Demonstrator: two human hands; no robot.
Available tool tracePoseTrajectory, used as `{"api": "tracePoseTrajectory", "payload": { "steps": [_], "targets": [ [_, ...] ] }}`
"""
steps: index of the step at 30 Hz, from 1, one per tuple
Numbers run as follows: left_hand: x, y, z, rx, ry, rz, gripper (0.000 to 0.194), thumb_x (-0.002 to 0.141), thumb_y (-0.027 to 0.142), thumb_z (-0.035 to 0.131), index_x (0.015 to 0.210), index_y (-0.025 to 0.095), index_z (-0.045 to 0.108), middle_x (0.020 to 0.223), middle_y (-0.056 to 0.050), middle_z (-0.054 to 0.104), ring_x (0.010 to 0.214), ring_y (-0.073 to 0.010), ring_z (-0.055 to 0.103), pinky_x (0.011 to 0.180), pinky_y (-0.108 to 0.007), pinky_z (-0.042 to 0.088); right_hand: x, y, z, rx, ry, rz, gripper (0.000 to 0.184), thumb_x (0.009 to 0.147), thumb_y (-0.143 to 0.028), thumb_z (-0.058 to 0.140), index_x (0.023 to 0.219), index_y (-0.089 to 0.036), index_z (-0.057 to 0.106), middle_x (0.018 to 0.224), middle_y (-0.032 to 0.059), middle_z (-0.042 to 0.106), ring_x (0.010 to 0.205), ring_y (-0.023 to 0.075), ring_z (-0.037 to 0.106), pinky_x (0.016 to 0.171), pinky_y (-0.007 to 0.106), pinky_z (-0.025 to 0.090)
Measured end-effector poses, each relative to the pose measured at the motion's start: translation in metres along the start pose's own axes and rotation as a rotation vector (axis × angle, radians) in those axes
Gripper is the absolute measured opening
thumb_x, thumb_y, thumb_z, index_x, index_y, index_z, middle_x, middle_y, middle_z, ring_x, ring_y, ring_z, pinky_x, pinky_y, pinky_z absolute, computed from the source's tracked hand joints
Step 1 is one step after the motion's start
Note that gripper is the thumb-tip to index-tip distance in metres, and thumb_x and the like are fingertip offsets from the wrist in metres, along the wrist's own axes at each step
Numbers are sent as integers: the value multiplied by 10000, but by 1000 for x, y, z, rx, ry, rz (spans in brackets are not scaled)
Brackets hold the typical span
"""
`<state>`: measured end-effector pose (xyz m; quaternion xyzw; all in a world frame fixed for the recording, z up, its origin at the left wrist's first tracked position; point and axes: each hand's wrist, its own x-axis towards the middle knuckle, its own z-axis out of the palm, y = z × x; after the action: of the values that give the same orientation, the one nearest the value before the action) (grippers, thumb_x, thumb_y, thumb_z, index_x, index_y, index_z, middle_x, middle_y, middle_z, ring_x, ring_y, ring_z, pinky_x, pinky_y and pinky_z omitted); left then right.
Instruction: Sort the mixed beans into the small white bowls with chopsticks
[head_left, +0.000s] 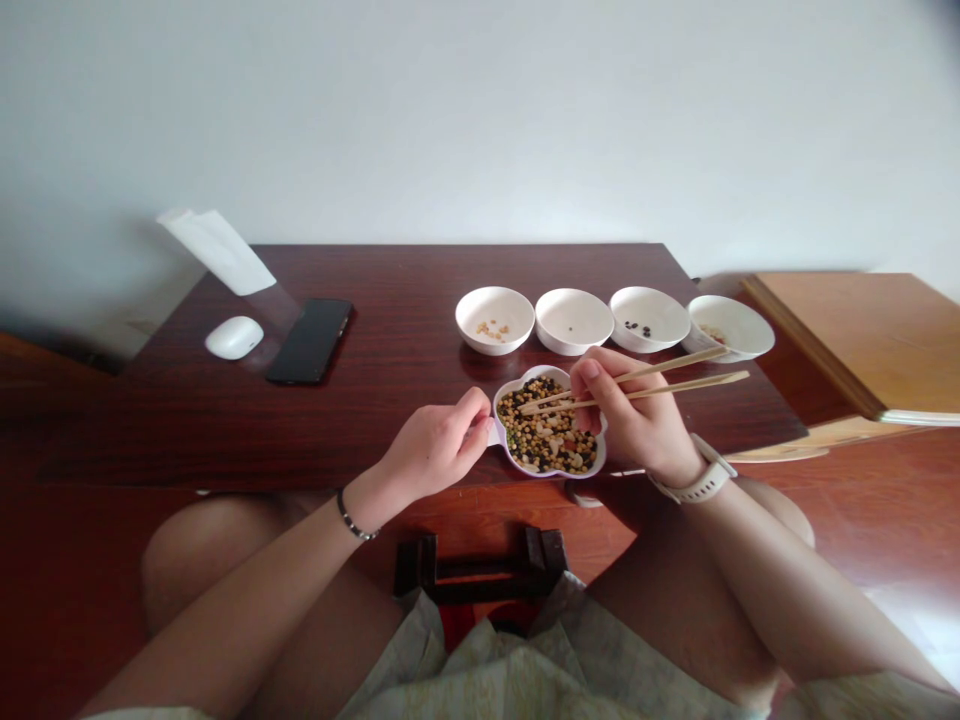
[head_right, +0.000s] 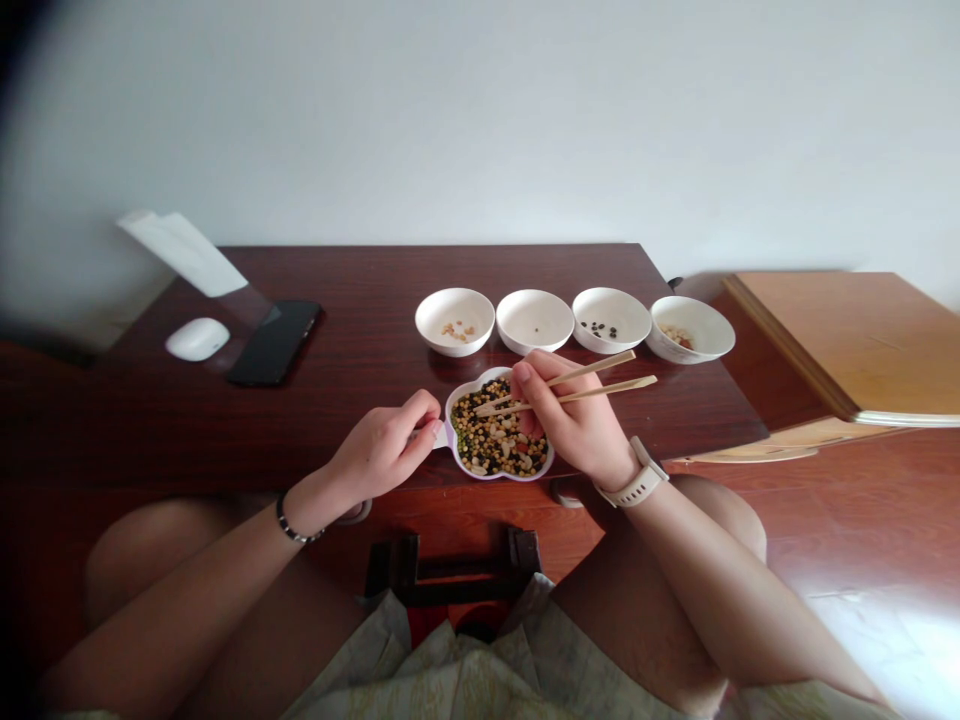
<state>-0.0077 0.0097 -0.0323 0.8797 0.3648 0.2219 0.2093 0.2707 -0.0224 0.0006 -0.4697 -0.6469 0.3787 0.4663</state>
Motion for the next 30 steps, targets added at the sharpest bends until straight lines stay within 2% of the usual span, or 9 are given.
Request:
{"api": "tracePoseTrajectory", "payload": {
  "steps": [7,17,26,30],
  "targets": [
    [0,1,0,-10,-5,-4,100,1092,245,482,995,230,500,722,33,645,556,-142,571,587,-283,334,1,-2,-4,42,70,19,482,1105,-602,597,833,-205,632,603,13,633,500,117,533,486,269,395],
    [0,2,0,-15,-6,-7,108,1091,244,473,984,232,484,735,30,641,562,-144,579,588,-282,336,1,1,-3,-21,24,7,466,1132,-558,562,819,-217,611,603,18,635,529,131,553,506,283,415],
    [-1,-1,1,3,-18,-13,106,1099,256,476,997,231,492,728,32,639,562,-145,574,593,-283,335,4,-6,-6,105,126,49,493,1084,-626,619,809,-218,622,576,6,611,467,124,521,446,267,391],
    [0,-1,1,-3,-15,-6,108,1098,252,475,993,231,487,746,29,646,569,-144,579,598,-284,338,11,-6,-17,182,264,28,500,1041,-653,674,790,-224,621,585,1,573,451,122,504,411,267,361]
  ]
}}
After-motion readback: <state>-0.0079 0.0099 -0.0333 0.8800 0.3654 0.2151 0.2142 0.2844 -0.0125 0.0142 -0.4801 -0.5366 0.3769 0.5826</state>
